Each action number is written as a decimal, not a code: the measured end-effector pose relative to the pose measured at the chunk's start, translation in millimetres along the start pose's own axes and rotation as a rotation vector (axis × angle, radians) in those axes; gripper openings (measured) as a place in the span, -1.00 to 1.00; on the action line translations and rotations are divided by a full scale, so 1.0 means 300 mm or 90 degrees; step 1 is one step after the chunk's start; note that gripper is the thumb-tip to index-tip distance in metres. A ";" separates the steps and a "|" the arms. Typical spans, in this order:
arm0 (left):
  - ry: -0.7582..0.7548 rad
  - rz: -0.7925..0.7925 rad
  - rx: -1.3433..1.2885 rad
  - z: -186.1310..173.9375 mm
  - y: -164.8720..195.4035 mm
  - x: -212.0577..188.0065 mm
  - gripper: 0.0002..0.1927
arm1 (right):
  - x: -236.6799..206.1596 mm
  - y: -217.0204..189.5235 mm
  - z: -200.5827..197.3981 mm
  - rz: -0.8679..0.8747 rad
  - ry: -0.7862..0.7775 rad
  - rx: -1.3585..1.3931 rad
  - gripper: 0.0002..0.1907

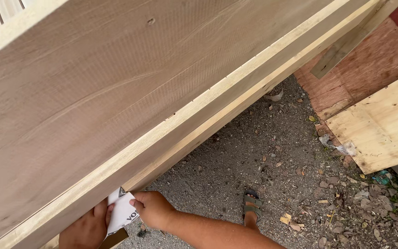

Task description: The person sands the wooden rails and edges of a slatted furniture frame, rubbing sandpaper along the surfaces by hand. They work around the frame, sanding different rails and sides one after another while steadying the wood with the other hand.

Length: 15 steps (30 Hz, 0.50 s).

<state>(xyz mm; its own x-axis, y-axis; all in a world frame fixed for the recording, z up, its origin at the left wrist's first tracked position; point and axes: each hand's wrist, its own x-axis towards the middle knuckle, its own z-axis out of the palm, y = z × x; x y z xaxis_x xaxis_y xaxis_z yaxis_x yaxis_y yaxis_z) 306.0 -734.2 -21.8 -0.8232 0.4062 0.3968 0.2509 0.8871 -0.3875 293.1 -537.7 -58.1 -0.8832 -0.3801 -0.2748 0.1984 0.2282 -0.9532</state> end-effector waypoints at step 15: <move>-0.101 0.008 -0.186 0.049 0.759 0.775 -0.54 | -0.017 0.106 -0.943 0.023 0.304 -0.021 -0.73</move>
<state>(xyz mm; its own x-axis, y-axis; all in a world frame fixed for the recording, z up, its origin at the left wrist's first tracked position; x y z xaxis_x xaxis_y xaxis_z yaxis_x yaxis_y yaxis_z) 164.3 -441.0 -29.8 -0.8825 0.3983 0.2501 0.3776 0.9171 -0.1279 183.6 -275.1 -51.2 -0.9739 0.0808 -0.2123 0.2263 0.2654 -0.9372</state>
